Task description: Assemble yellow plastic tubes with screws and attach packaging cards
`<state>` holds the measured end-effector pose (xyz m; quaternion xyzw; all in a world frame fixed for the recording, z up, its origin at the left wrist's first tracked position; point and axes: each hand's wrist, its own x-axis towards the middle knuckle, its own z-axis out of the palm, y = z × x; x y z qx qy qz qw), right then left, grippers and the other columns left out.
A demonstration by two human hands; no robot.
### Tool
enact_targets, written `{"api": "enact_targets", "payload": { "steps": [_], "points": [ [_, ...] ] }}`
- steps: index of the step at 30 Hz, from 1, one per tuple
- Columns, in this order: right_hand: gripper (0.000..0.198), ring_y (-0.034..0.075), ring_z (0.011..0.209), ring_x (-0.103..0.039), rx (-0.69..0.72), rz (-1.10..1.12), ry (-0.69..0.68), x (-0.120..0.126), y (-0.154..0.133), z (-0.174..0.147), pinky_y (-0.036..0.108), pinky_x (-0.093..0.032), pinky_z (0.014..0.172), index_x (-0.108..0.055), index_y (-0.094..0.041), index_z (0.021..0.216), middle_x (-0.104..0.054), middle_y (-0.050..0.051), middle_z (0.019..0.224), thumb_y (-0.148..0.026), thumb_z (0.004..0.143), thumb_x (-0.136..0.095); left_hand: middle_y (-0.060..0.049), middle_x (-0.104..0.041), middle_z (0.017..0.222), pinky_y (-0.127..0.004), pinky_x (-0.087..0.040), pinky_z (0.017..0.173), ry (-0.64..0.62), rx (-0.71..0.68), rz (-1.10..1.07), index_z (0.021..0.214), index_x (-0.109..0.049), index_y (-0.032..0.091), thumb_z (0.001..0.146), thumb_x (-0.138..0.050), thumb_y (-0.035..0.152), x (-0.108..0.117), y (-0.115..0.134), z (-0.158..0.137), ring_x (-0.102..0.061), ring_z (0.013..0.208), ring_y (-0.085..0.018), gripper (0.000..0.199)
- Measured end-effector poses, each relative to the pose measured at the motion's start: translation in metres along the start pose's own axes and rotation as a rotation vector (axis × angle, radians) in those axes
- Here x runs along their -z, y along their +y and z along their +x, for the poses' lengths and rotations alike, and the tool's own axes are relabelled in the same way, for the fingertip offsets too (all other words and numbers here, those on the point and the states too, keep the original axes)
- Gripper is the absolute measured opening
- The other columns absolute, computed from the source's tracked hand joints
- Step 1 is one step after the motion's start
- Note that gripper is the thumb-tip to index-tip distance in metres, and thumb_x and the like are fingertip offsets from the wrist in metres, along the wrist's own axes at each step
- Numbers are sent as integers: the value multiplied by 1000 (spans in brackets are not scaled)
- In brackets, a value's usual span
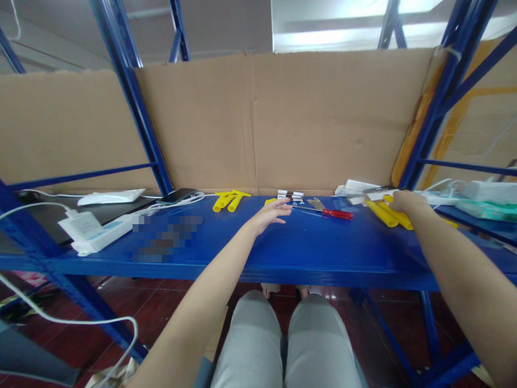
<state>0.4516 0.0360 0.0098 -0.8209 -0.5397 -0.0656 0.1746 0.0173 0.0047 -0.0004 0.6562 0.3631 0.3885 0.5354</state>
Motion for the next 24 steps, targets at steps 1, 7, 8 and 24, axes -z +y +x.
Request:
{"api": "enact_targets", "payload": {
  "steps": [1, 7, 8, 24],
  "points": [
    [25, 40, 103, -58, -81, -86, -54, 3, 2, 2, 51, -46, 84, -67, -12, 96, -63, 25, 105, -22, 73, -65, -14, -61, 127, -42, -50, 91, 2, 1, 1, 127, -56, 19, 75, -65, 12, 0, 0, 0, -58, 116, -26, 53],
    [35, 35, 107, -59, -106, -227, -193, 14, 3, 7, 40, -47, 83, -64, -7, 106, -62, 26, 114, -26, 76, -63, -13, -61, 126, -42, -50, 91, 6, 10, 14, 128, -56, 20, 75, -66, 12, 1, -1, 1, -58, 115, -25, 55],
    [37, 36, 107, -59, -103, -225, -191, 13, 4, 7, 40, -47, 83, -63, -5, 107, -62, 27, 115, -26, 76, -64, -13, -61, 126, -42, -50, 91, 3, 10, 17, 128, -56, 20, 75, -67, 12, 1, -1, 1, -58, 115, -25, 55],
    [33, 38, 112, -58, -188, -103, 15, 6, -11, -23, 45, -46, 85, -65, -9, 109, -60, 29, 118, -26, 83, -57, -13, -63, 124, -40, -51, 90, -5, -17, 72, 128, -57, 21, 76, -67, 15, 3, -6, 5, -59, 113, -24, 53]
  ]
}}
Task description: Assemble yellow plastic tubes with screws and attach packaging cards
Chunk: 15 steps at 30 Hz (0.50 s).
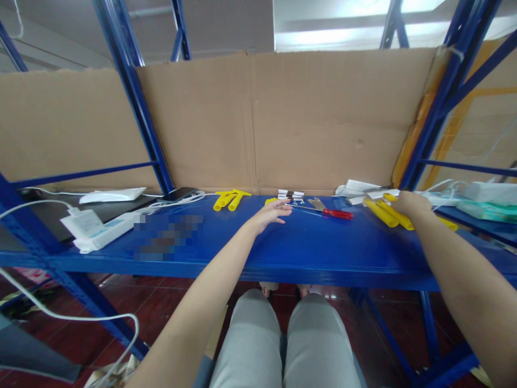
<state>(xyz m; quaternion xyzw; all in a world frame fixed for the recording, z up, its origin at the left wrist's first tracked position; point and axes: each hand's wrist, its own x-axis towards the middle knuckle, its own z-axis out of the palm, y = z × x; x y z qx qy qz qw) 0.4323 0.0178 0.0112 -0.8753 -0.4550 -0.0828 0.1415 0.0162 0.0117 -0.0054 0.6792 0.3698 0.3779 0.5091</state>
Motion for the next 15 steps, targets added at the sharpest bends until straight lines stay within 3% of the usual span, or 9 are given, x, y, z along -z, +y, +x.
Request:
{"api": "enact_targets", "payload": {
  "steps": [9, 15],
  "points": [
    [34, 40, 115, -55, 56, -29, -37, 7, -1, -8, 48, -45, 88, -63, -7, 110, -56, 30, 121, -25, 83, -56, -12, -65, 121, -34, -53, 83, 17, 3, 26, 122, -61, 20, 75, -66, 14, -1, 2, -1, -61, 109, -23, 48],
    [36, 38, 118, -53, 77, -60, -13, 17, -13, -17, 47, -45, 91, -60, -10, 115, -53, 26, 127, -24, 84, -53, -12, -69, 114, -29, -53, 73, 83, 65, 110, 119, -61, 16, 81, -59, 15, -4, 5, -3, -68, 91, -19, 38]
  ]
}}
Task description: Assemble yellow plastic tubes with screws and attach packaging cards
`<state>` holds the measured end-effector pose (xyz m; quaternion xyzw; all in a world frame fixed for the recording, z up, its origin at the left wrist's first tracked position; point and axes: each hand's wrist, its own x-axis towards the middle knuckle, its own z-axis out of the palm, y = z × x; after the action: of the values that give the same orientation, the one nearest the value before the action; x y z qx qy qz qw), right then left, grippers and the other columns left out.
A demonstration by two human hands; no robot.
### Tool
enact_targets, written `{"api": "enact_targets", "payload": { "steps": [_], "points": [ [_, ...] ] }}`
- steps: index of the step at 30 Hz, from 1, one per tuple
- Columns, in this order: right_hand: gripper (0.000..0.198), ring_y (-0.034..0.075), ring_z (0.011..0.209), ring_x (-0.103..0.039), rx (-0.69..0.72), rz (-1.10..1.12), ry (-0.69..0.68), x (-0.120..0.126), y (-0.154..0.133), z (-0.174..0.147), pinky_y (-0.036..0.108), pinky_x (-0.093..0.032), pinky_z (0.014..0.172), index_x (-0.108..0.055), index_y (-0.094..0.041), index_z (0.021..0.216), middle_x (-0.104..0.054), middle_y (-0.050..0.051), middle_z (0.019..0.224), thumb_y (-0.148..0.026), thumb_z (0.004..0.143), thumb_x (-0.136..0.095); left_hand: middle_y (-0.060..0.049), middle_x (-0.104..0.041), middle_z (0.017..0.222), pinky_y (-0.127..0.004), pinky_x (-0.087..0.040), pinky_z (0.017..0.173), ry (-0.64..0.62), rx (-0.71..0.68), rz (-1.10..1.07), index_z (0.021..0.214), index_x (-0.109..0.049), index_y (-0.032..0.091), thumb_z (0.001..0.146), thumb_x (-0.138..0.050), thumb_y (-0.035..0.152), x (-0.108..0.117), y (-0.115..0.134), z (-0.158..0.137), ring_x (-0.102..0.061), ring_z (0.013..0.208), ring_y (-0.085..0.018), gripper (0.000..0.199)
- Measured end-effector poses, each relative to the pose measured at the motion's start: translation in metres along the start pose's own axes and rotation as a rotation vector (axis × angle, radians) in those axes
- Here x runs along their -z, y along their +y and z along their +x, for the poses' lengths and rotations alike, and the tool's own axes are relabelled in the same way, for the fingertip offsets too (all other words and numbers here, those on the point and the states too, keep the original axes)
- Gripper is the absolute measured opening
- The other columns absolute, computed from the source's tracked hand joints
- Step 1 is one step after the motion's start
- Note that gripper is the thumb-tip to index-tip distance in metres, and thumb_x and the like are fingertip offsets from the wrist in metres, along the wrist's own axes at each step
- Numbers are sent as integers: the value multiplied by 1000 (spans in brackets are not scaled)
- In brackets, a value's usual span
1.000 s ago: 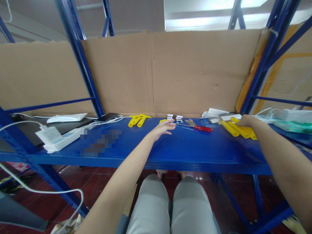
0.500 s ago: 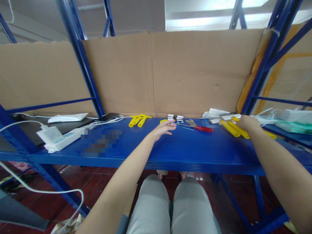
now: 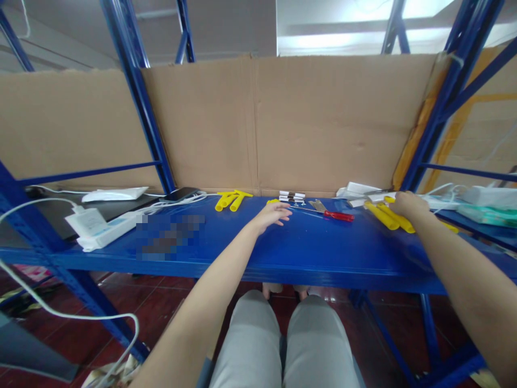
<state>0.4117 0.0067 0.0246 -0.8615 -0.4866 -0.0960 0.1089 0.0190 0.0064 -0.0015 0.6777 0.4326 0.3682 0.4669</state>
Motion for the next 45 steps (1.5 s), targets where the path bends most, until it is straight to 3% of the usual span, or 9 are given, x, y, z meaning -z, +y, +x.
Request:
{"api": "enact_targets", "payload": {
  "steps": [6, 13, 19, 25, 31, 36, 40, 45],
  "points": [
    [40, 36, 114, -56, 138, -33, 26, 17, -30, -12, 42, -47, 87, -59, -3, 118, -56, 28, 122, -24, 85, -49, -10, -71, 108, -26, -53, 69, 33, 35, 67, 118, -61, 14, 80, -55, 9, -1, 2, -2, -69, 83, -16, 39],
    [33, 29, 100, -64, 275, 105, 191, 11, -80, -21, 36, -49, 79, -67, -12, 108, -68, 19, 105, -24, 81, -52, -9, -73, 100, -24, -53, 66, 61, 3, 126, 116, -62, 14, 78, -55, 10, 0, -2, 3, -69, 79, -16, 39],
    [30, 28, 98, -65, 242, 403, 201, -10, -116, -47, 35, -49, 82, -68, -13, 102, -70, 17, 103, -23, 84, -46, -9, -74, 85, -31, -51, 86, 196, -129, 570, 101, -72, 12, 70, -52, 1, 2, -14, 10, -69, 84, -20, 38],
    [23, 22, 89, -67, 419, 568, 145, -30, -108, -54, 31, -51, 83, -70, -15, 93, -72, 9, 94, -17, 79, -52, -9, -74, 85, -31, -49, 90, 236, -137, 681, 102, -73, 13, 74, -50, 3, 3, -13, 8, -68, 87, -21, 38],
    [20, 20, 86, -67, 419, 604, 124, -28, -101, -55, 31, -51, 83, -70, -16, 86, -73, 7, 90, -16, 78, -52, -12, -71, 109, -31, -46, 92, 403, -7, 808, 101, -73, 16, 80, -49, 12, 10, -9, 4, -63, 106, -26, 32],
    [19, 19, 84, -68, 448, 613, 74, -25, -106, -62, 28, -51, 81, -71, -16, 86, -74, 7, 89, -15, 79, -53, -12, -70, 111, -33, -47, 90, 456, 87, 1029, 109, -70, 19, 79, -51, 15, 31, -10, 12, -61, 110, -27, 36],
    [19, 19, 83, -68, 462, 601, 61, -25, -108, -65, 27, -51, 80, -71, -16, 84, -74, 8, 88, -15, 79, -53, -21, -59, 126, -41, -44, 97, 473, 143, 1283, 118, -64, 9, 78, -52, 15, 52, -12, 19, -53, 120, -33, 42],
    [18, 20, 85, -68, 498, 570, 55, -26, -110, -66, 27, -50, 81, -70, -17, 81, -74, 7, 90, -14, 80, -52, -25, -51, 136, -43, -44, 96, 472, 280, 1330, 130, -53, 7, 80, -53, 17, 74, -17, 24, -48, 126, -34, 51]
  ]
}}
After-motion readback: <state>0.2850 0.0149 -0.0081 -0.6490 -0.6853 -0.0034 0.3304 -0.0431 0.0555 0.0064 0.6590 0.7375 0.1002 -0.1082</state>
